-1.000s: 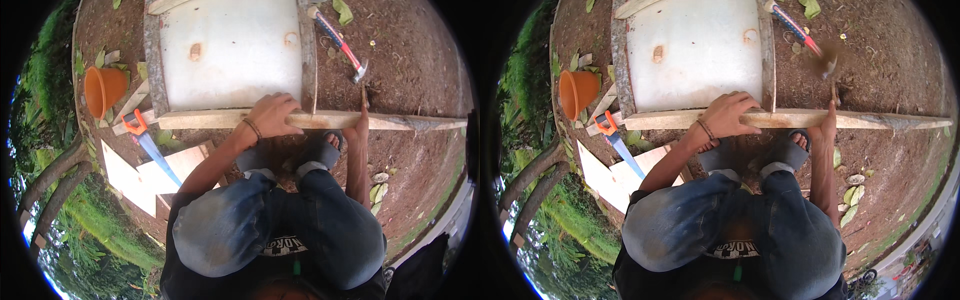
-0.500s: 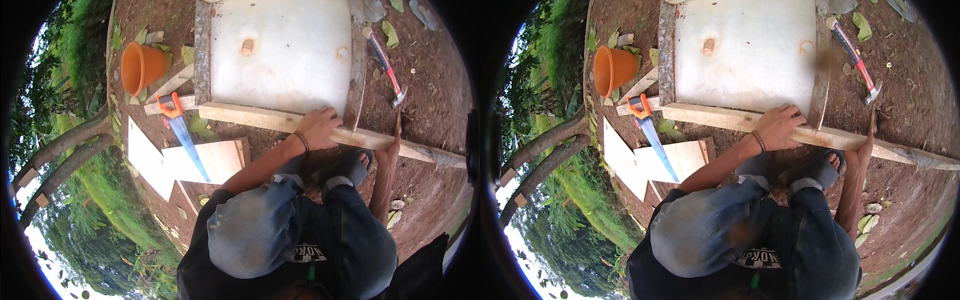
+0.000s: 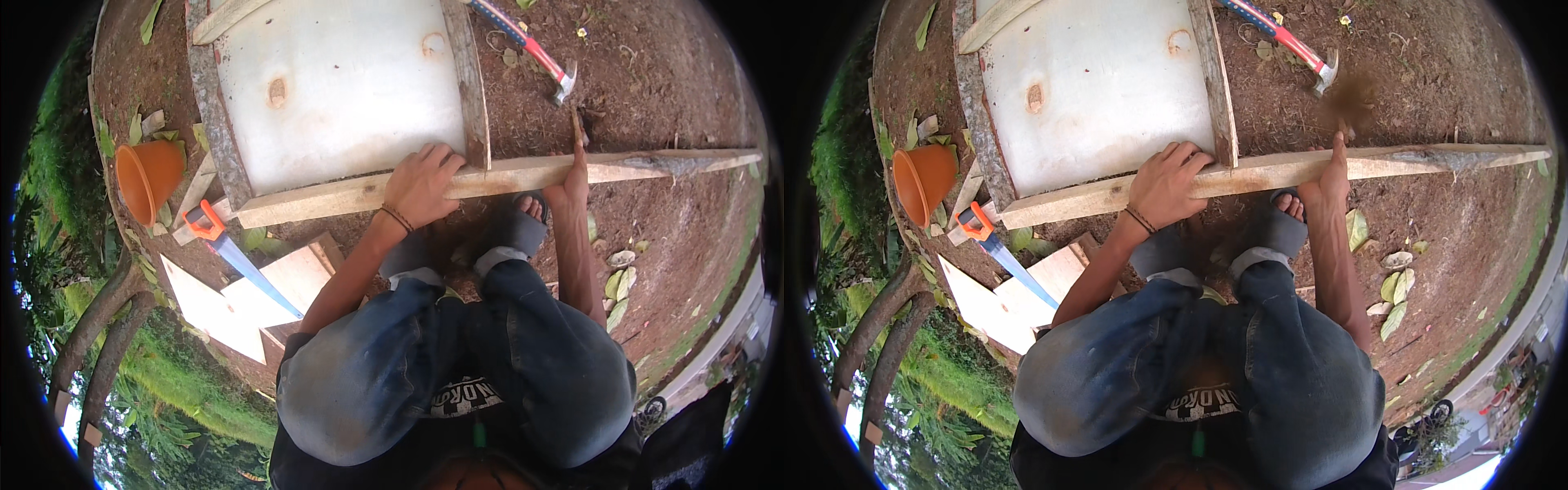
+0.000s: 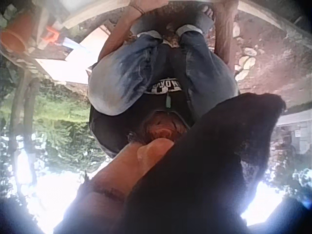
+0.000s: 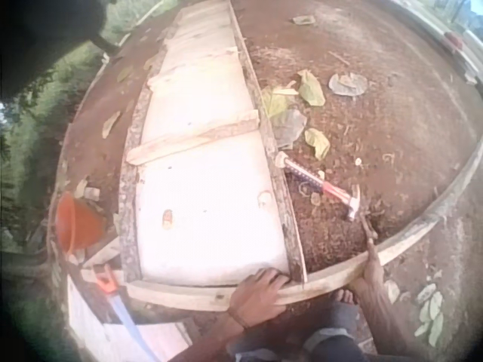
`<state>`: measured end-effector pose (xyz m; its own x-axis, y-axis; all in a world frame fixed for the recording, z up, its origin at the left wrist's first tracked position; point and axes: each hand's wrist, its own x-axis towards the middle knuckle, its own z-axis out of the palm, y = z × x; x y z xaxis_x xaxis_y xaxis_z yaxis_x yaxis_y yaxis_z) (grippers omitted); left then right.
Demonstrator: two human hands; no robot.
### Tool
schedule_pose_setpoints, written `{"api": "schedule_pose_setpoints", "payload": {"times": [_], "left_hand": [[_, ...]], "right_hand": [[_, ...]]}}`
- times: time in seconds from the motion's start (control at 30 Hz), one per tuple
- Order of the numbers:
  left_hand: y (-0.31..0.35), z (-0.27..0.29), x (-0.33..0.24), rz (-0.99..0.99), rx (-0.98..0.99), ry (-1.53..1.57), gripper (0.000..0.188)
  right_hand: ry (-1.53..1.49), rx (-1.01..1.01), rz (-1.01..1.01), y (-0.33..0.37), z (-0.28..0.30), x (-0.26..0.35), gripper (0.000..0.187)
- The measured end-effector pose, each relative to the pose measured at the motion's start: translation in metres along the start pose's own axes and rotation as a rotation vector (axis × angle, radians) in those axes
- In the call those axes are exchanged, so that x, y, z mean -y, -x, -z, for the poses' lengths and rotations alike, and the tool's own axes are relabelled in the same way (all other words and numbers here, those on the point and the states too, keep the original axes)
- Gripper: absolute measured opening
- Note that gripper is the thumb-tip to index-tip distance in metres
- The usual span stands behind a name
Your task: The person assembles a wooden frame by hammering nails into wooden planks and sawing a plank to size. They position the planks, hammer nails to secure them, and use a hand saw to cut a plank before attaching it to the frame.
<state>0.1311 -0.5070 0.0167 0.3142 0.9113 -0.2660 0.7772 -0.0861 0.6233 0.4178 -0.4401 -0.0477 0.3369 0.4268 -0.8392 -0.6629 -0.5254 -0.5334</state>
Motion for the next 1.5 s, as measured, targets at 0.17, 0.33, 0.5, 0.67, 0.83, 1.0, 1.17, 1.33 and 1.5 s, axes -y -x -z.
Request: {"api": "schedule_pose_setpoints", "payload": {"times": [0.17,0.33,0.5,0.67,0.83,1.0,1.17,1.33,1.5], "left_hand": [[0.0,0.002,0.0,-0.075,-0.01,-0.025,0.056],[-0.003,0.0,0.001,-0.013,0.004,0.01,0.058],[-0.01,0.002,0.0,0.098,0.076,0.031,0.06],[-0.012,0.008,0.0,0.125,0.155,0.069,0.064],[-0.01,0.011,0.007,0.096,0.2,0.144,0.069],[0.0,0.015,0.002,0.047,0.227,0.203,0.064],[0.015,0.032,-0.034,0.144,0.28,0.257,0.063],[0.02,0.053,-0.05,0.009,0.104,-0.01,0.06],[-0.009,0.073,-0.034,-0.117,-0.052,-0.19,0.059]], "right_hand": [[-0.013,0.02,-0.012,0.001,0.001,0.0,0.058],[-0.019,-0.002,-0.023,0.005,-0.002,-0.001,0.058],[-0.024,-0.022,-0.028,0.006,-0.003,0.001,0.058],[-0.057,-0.081,-0.024,0.016,-0.008,0.001,0.052],[-0.108,-0.011,-0.02,0.015,0.0,-0.003,0.034],[-0.2,0.017,0.002,0.033,0.014,-0.002,0.029],[-0.383,0.255,-0.031,0.045,0.032,-0.002,0.035],[-0.558,0.615,-0.023,0.045,0.012,0.004,0.038],[-0.651,0.688,0.02,0.033,-0.039,0.013,0.047]]}}
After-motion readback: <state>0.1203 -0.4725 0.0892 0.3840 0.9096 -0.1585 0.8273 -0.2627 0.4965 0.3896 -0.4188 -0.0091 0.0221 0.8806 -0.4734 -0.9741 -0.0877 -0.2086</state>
